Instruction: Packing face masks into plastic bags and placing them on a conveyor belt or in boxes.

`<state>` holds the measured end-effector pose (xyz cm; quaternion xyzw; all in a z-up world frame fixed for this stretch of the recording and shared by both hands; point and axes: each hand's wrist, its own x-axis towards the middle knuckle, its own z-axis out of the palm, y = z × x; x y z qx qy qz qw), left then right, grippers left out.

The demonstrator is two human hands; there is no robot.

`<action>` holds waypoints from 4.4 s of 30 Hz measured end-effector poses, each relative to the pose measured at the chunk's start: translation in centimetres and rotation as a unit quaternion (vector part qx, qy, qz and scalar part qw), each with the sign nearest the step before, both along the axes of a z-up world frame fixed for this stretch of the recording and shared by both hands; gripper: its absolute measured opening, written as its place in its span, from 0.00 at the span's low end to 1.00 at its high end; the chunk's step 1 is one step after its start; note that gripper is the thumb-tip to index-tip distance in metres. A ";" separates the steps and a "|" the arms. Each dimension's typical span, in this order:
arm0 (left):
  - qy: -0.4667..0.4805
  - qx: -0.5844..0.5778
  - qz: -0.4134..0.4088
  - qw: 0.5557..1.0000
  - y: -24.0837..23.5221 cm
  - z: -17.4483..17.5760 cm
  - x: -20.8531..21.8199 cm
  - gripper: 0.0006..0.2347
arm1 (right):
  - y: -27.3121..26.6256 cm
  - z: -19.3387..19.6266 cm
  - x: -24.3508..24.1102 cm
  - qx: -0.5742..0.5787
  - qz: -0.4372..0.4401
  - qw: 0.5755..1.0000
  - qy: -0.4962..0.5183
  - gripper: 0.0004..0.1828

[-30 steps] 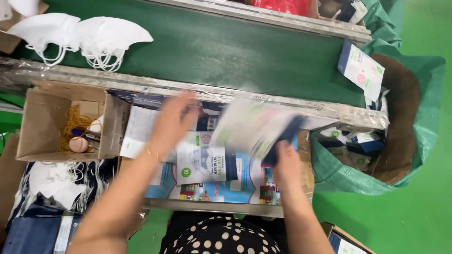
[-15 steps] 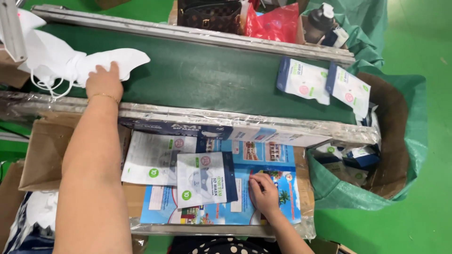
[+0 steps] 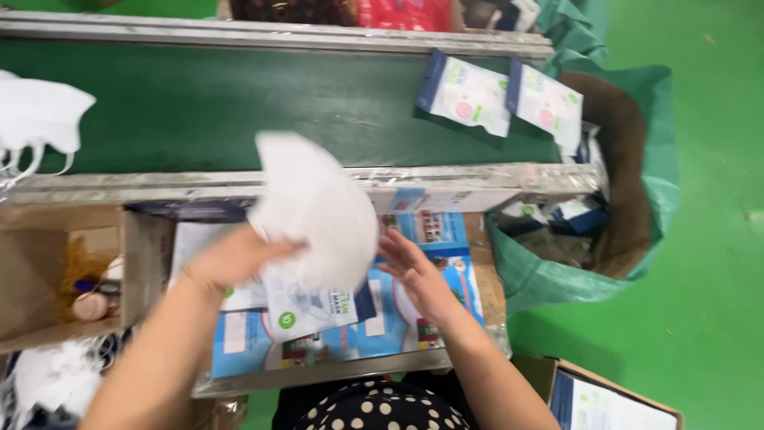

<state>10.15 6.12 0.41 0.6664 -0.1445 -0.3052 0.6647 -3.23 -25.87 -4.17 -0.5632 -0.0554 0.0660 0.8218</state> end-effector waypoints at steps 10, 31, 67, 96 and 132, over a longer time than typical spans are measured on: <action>-0.243 0.046 -0.038 0.968 -7.0 -2.3 -7.7 0.39 | 0.4 1.4 -3.3 -0.412 -0.113 0.904 -0.015 0.11; -0.355 0.292 -0.091 0.884 -11.1 -6.9 -7.8 0.24 | -0.1 -7.6 -3.9 -0.359 -0.150 0.921 0.009 0.58; -0.448 0.460 0.054 0.765 -15.1 -13.9 -11.2 0.19 | -3.5 -2.7 -3.8 -0.562 -0.186 0.794 -0.139 0.27; -0.114 -0.009 0.168 0.979 -11.6 -5.1 -10.1 0.07 | 0.0 -4.8 -4.2 -0.232 -0.012 0.966 0.112 0.12; -0.446 0.185 0.270 0.833 0.8 0.2 1.9 0.16 | -3.3 -1.6 0.8 -0.235 -0.158 0.959 -0.008 0.15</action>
